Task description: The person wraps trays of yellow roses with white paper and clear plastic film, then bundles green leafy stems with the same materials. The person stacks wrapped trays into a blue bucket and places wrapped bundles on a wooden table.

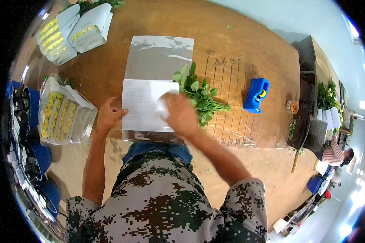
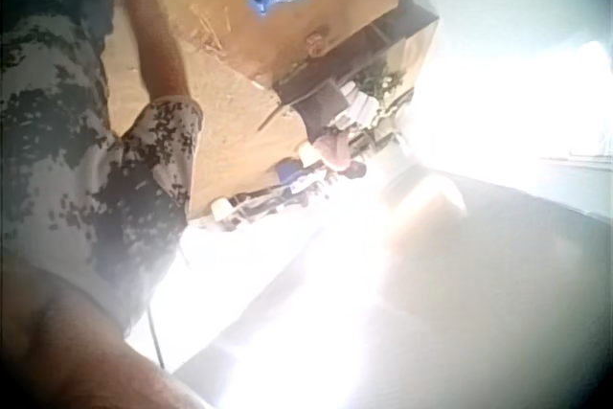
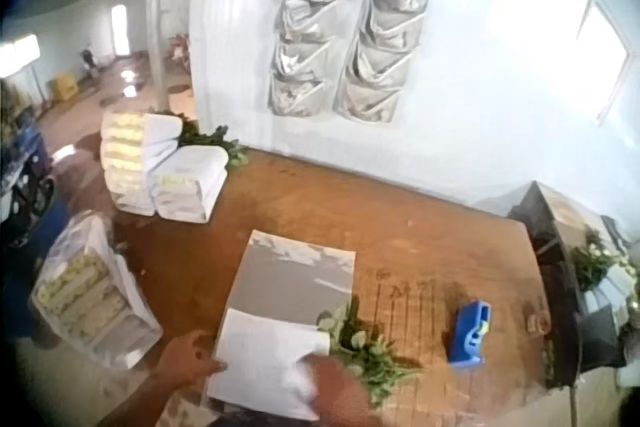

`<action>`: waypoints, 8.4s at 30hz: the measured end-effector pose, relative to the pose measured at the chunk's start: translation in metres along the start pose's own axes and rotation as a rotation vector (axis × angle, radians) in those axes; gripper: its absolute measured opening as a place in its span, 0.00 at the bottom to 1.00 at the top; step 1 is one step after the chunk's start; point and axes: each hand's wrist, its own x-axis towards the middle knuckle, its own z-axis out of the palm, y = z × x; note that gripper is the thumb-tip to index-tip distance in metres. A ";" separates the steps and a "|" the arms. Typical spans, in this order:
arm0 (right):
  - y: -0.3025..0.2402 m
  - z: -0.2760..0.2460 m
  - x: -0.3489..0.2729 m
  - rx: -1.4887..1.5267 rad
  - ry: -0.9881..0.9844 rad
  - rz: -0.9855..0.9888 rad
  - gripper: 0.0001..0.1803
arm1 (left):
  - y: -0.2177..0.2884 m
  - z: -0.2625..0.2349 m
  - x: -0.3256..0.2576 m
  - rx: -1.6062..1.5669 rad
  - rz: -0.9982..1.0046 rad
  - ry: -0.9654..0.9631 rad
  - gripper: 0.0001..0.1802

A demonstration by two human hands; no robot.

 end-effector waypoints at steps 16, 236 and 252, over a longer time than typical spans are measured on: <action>-0.004 0.013 0.111 0.029 -0.374 -0.085 0.64 | -0.136 -0.007 0.045 -0.277 -0.194 0.213 0.30; 0.065 0.092 -0.074 0.657 0.188 0.868 0.15 | 0.076 0.147 -0.075 0.584 0.538 -0.463 0.20; 0.380 -0.068 -0.158 0.394 0.401 1.351 0.18 | 0.062 0.198 -0.077 0.953 0.377 -0.529 0.26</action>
